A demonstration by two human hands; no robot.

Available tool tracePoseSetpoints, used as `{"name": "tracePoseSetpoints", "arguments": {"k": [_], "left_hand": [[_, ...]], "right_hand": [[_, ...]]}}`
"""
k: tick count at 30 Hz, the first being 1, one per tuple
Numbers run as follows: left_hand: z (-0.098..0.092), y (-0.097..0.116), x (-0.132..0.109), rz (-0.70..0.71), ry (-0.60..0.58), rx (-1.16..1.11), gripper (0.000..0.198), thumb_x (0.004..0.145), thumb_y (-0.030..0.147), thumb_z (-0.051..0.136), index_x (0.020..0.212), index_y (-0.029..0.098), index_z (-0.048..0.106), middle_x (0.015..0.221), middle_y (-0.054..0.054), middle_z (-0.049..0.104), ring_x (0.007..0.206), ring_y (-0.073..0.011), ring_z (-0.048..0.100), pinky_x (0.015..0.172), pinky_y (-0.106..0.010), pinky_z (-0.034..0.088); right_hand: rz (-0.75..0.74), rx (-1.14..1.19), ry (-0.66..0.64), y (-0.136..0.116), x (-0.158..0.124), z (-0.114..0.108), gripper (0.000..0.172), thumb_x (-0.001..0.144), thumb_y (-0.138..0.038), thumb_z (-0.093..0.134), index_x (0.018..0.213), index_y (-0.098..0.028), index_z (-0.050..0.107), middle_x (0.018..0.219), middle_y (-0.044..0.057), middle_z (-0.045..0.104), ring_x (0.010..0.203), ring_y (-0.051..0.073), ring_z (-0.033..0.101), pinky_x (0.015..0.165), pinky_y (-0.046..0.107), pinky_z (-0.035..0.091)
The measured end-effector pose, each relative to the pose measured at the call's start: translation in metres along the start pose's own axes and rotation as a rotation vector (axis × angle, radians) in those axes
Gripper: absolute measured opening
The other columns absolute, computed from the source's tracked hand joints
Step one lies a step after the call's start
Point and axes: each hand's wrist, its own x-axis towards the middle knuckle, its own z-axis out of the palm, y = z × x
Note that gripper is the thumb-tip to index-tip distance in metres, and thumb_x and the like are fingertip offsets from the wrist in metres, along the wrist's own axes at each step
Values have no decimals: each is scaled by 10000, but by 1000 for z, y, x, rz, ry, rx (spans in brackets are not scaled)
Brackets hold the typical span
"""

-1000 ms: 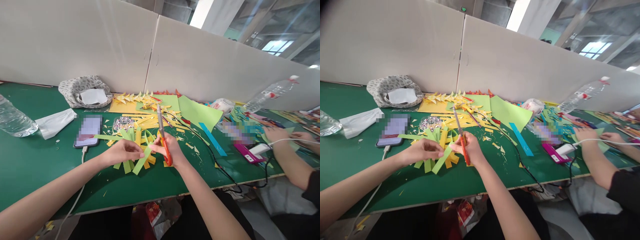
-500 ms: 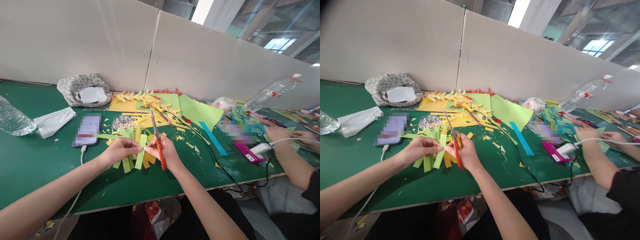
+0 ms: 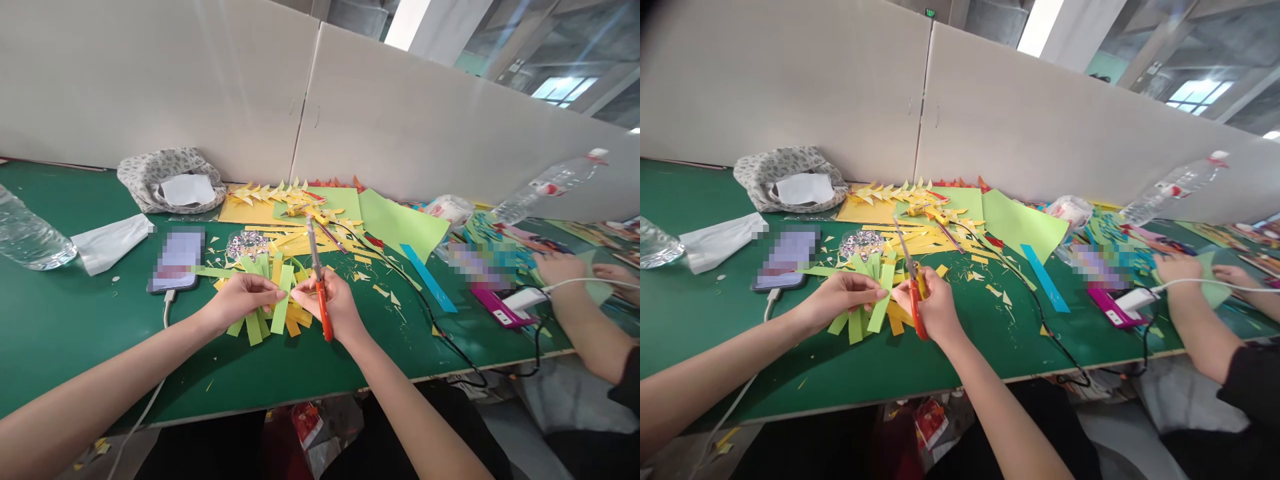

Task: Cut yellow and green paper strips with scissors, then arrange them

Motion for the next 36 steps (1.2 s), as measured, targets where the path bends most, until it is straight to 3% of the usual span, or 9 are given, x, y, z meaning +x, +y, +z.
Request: {"name": "tracePoseSetpoints", "arguments": {"k": [5,10,14,22,28,32,36], "left_hand": [[2,-1,1,57,8,-5,211,596,346,707,674,155,659,589,6,597,507,-93,513,518,-218,415],[2,-2,2,91,9,35,225,616,365,689,680,152,658,588,-3,595,513,-103,523,521,-228,440],[1,-2,2,105,39,44,246,616,383,686,695,152,657,613,-16,607,526,-113,535,528,-236,453],[2,-5,3,75,-28,67,242,622,392,678,678,158,658,558,-2,602,504,-115,545,500,-225,427],[3,3,-2,9,-69,158,260,681,412,612,743,165,664,587,-16,622,552,-131,566,412,-195,349],[3,5,-3,16,-87,162,247,661,401,628,754,173,632,660,-12,627,574,-126,559,429,-196,364],[2,6,-4,55,-138,162,156,670,322,623,696,170,599,585,26,568,530,-101,509,472,-206,365]], "right_hand": [[-7,-81,23,-2,-5,6,236,582,-217,667,697,-217,461,674,-16,597,579,130,538,562,257,429],[-20,-102,31,-1,-5,6,205,590,-210,651,681,-214,468,660,-18,588,574,128,533,537,242,411],[-26,-88,111,3,-1,3,226,590,-232,656,681,-219,449,671,-22,596,573,127,536,568,254,426],[-31,-49,41,7,-2,8,248,595,-253,676,725,-222,467,716,-17,593,616,127,550,613,261,448],[-3,24,73,9,-1,9,298,567,-258,699,720,-226,446,679,-39,538,608,119,525,621,260,448],[22,134,109,9,1,9,364,524,-289,731,713,-225,426,686,-37,518,634,132,542,655,282,467],[42,213,150,4,1,10,380,519,-290,740,691,-220,408,676,-40,514,606,119,531,656,290,474]]}}
